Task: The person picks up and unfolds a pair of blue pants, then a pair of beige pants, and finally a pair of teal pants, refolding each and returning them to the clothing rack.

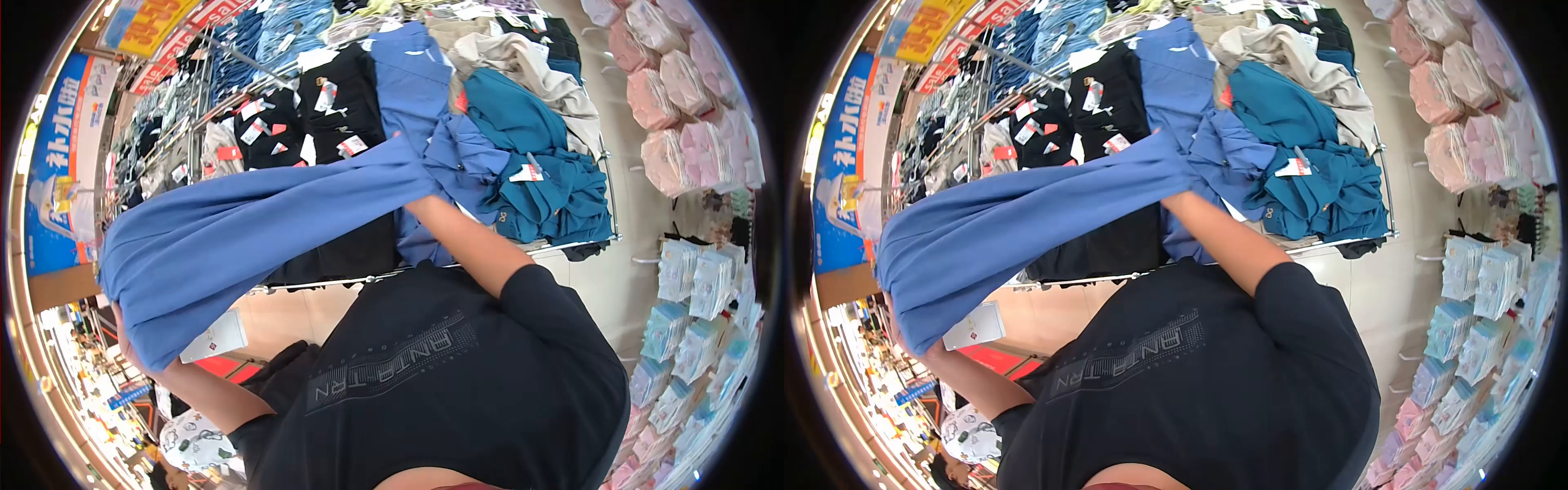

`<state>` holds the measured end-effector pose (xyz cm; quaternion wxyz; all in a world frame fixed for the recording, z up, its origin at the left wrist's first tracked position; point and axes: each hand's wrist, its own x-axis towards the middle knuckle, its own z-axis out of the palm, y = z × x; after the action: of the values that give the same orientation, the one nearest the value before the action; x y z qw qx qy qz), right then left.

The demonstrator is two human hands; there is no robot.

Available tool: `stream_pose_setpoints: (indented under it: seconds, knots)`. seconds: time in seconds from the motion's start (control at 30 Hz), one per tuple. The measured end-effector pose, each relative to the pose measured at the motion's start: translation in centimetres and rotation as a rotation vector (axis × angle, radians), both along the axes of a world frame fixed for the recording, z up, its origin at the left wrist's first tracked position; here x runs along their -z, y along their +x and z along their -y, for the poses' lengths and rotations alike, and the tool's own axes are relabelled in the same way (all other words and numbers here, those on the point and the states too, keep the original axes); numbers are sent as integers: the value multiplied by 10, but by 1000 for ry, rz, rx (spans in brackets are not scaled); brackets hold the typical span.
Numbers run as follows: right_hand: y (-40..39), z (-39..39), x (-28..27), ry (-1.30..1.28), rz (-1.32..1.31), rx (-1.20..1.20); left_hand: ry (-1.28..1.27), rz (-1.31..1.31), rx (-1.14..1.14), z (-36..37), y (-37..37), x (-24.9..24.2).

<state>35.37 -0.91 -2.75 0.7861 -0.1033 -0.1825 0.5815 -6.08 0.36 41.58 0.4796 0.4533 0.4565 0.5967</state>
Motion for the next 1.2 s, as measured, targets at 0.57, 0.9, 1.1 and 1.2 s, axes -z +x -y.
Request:
stream_pose_setpoints:
  seconds: [0.57,0.9,1.1,1.2]
  knots:
    - [172,158,-69,-1053,265,655,-749,-175,560,-90,-8,269]
    - [115,199,-6,-1416,1258,782,-686,-542,571,-91,-38,346]
    - [127,164,-47,-1286,1994,980,-581,-422,525,-99,-53,318]
    - [120,150,-59,-1331,2204,616,-511,-397,460,-116,-87,323]
